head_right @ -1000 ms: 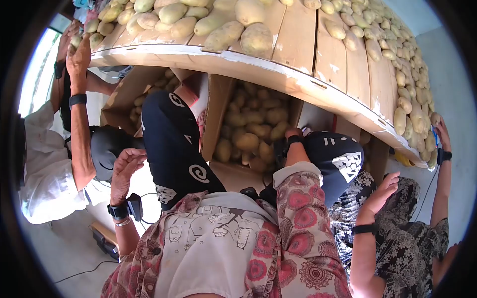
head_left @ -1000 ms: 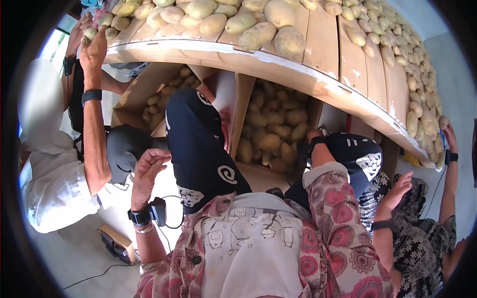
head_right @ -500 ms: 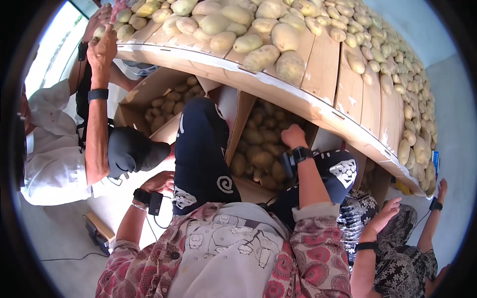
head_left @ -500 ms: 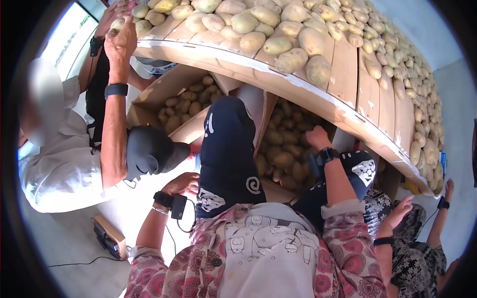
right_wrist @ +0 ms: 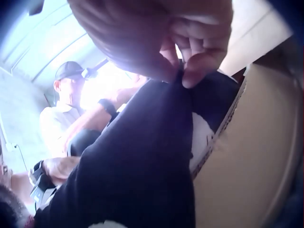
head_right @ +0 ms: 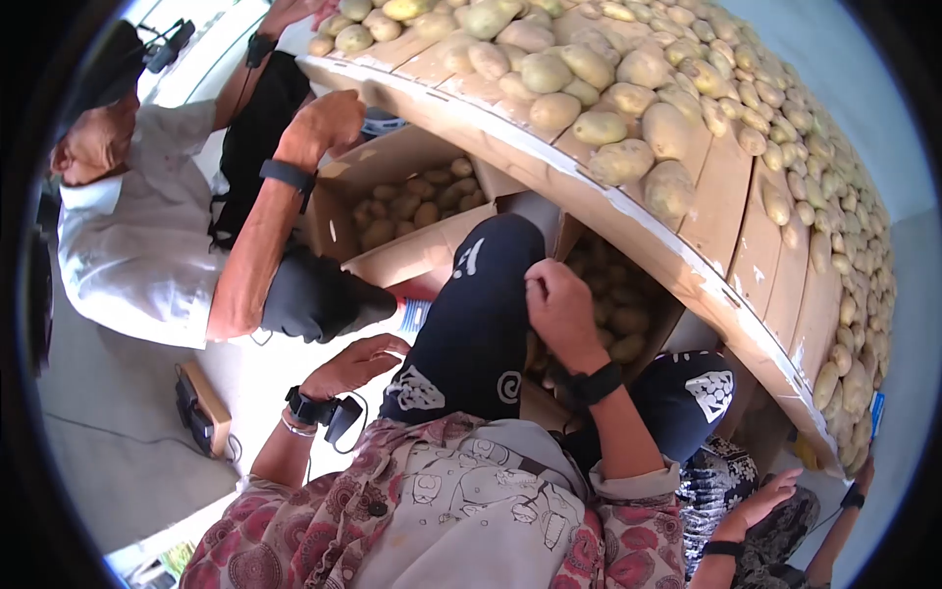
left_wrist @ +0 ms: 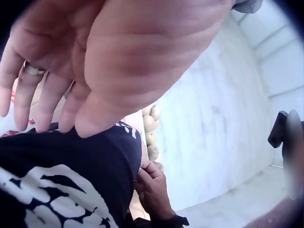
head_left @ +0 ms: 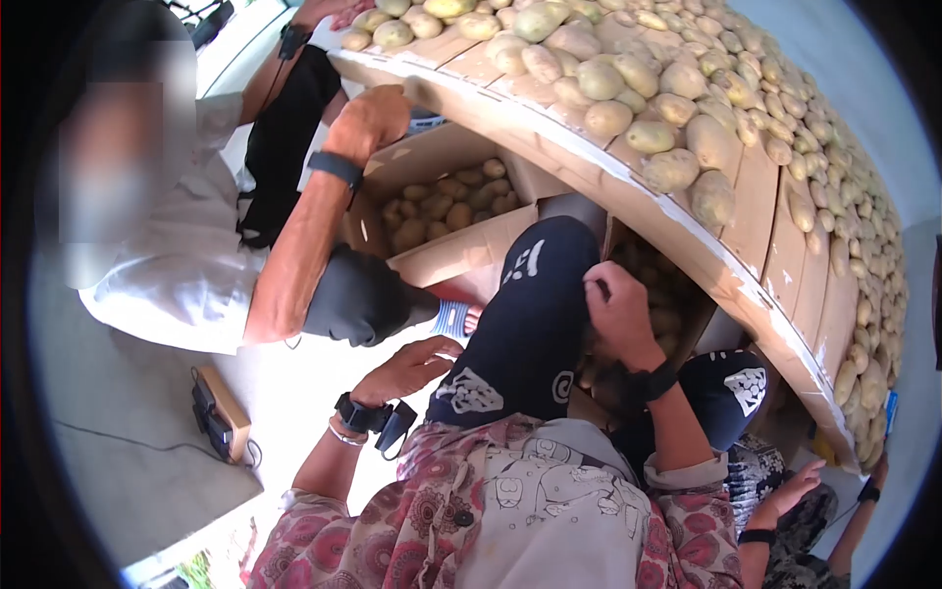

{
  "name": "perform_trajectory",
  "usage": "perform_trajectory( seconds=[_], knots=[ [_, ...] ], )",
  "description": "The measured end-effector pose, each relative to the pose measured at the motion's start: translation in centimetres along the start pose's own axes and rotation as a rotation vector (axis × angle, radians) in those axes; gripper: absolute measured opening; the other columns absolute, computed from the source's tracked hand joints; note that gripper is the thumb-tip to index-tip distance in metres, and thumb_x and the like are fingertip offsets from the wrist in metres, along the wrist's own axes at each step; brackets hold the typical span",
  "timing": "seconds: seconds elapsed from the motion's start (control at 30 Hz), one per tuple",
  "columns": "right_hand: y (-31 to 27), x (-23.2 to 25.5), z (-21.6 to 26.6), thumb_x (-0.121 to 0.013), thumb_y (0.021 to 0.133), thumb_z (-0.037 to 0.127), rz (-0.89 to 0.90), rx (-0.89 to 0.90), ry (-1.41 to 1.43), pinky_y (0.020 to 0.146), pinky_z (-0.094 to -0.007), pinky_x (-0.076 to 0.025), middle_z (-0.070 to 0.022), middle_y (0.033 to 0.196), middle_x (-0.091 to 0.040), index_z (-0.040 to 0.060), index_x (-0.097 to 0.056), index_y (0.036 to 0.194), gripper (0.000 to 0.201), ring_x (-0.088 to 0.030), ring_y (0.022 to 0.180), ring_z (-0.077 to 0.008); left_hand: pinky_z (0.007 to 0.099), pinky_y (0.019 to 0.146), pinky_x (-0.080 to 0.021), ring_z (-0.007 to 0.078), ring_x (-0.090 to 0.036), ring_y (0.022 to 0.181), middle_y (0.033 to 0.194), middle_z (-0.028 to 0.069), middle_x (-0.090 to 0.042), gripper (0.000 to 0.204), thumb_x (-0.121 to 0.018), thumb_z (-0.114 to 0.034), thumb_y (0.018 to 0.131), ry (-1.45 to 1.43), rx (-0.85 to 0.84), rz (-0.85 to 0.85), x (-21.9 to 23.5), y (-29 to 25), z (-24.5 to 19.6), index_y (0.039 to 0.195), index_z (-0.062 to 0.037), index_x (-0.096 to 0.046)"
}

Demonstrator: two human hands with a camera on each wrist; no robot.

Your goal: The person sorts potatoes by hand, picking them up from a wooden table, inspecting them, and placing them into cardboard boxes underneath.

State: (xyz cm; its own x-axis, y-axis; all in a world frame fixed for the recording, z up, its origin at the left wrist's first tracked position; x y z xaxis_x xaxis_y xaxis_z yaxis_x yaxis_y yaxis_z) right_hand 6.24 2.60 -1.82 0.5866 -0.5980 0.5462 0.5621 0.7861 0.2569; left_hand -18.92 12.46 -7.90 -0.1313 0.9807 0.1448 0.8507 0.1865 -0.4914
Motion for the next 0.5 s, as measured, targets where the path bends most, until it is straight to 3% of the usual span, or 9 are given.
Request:
perform_trajectory(
  seconds=[0.13, 0.23, 0.27, 0.33, 0.43, 0.5],
  knots=[
    [-0.8, 1.0, -1.7, -0.056, 0.078, 0.002, 0.044, -0.088, 0.028, 0.064, -0.0336, -0.047, -0.0164, 0.075, -0.059, 0.0007, -0.057, 0.085, 0.007, -0.06, 0.069, -0.029, 0.0269, 0.076, -0.045, 0.0123, -0.056, 0.089, 0.096, 0.0043, -0.061, 0.026, -0.047, -0.024, 0.093, 0.133, 0.051, 0.047, 0.3, -1.3, 4.1, 0.103, -0.004, -0.06],
    [-0.6, 1.0, -2.5, -0.057, 0.079, 0.002, 0.065, -0.158, 0.06, 0.061, -0.0288, -0.045, -0.0141, 0.073, -0.059, -0.0005, -0.057, 0.086, 0.007, -0.057, 0.062, -0.0217, 0.0275, 0.078, -0.045, 0.0129, -0.057, 0.093, 0.102, 0.0027, -0.062, 0.026, -0.045, -0.026, 0.093, 0.032, 0.288, -0.121, 3.4, -2.4, 8.6, 0.104, -0.0082, -0.061],
    [-0.6, 0.6, -2.4, -0.057, 0.079, 0.002, 0.085, -0.145, 0.066, 0.061, -0.0288, -0.045, -0.0141, 0.073, -0.059, -0.0005, -0.057, 0.086, 0.007, -0.057, 0.062, -0.0217, 0.0292, 0.081, -0.045, 0.0144, -0.056, 0.101, 0.109, 0.0049, -0.06, 0.028, -0.045, -0.024, 0.093, 0.045, 0.368, -0.17, 4.4, -2.7, 9.7, 0.113, -0.0079, -0.057],
    [-0.7, 0.6, -3.3, -0.056, 0.079, 0.002, 0.071, -0.199, 0.027, 0.062, -0.0288, -0.045, -0.0135, 0.073, -0.058, -0.001, -0.056, 0.086, 0.008, -0.057, 0.062, -0.0213, 0.0311, 0.084, -0.045, 0.0157, -0.053, 0.108, 0.12, 0.0079, -0.055, 0.034, -0.047, -0.023, 0.093, 0.193, 0.159, -0.229, 5.6, -1.9, 11.7, 0.123, -0.007, -0.05],
    [-0.7, -0.2, -2.7, -0.054, 0.079, 0.002, 0.13, -0.161, -0.032, 0.063, -0.0293, -0.045, -0.014, 0.075, -0.057, -0.0013, -0.054, 0.089, 0.01, -0.056, 0.065, -0.0197, 0.0322, 0.087, -0.044, 0.0172, -0.05, 0.114, 0.128, 0.0099, -0.05, 0.042, -0.049, -0.024, 0.093, 0.168, 0.049, -0.369, 5.2, -1.6, 13.3, 0.13, -0.0044, -0.044],
    [-0.3, -0.9, -2.1, -0.053, 0.079, 0.001, 0.145, -0.145, -0.056, 0.064, -0.0299, -0.045, -0.0143, 0.076, -0.057, -0.0012, -0.053, 0.09, 0.011, -0.056, 0.066, -0.0203, 0.0322, 0.088, -0.044, 0.0182, -0.049, 0.115, 0.129, 0.0101, -0.05, 0.044, -0.049, -0.025, 0.093, 0.035, 0.102, -0.394, 5.1, -2.5, 11.4, 0.131, -0.0038, -0.042]
  ],
)
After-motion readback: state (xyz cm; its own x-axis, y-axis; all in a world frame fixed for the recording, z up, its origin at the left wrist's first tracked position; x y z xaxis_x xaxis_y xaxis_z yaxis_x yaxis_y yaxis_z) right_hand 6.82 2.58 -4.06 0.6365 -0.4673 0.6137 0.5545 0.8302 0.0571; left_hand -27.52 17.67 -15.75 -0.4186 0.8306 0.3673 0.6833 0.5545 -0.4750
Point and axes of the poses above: each hand's wrist, its own y-axis towards the middle knuckle, its own x-axis out of the back of the hand, z = x × y, the point moved 10 cm from there along y, towards the middle knuckle
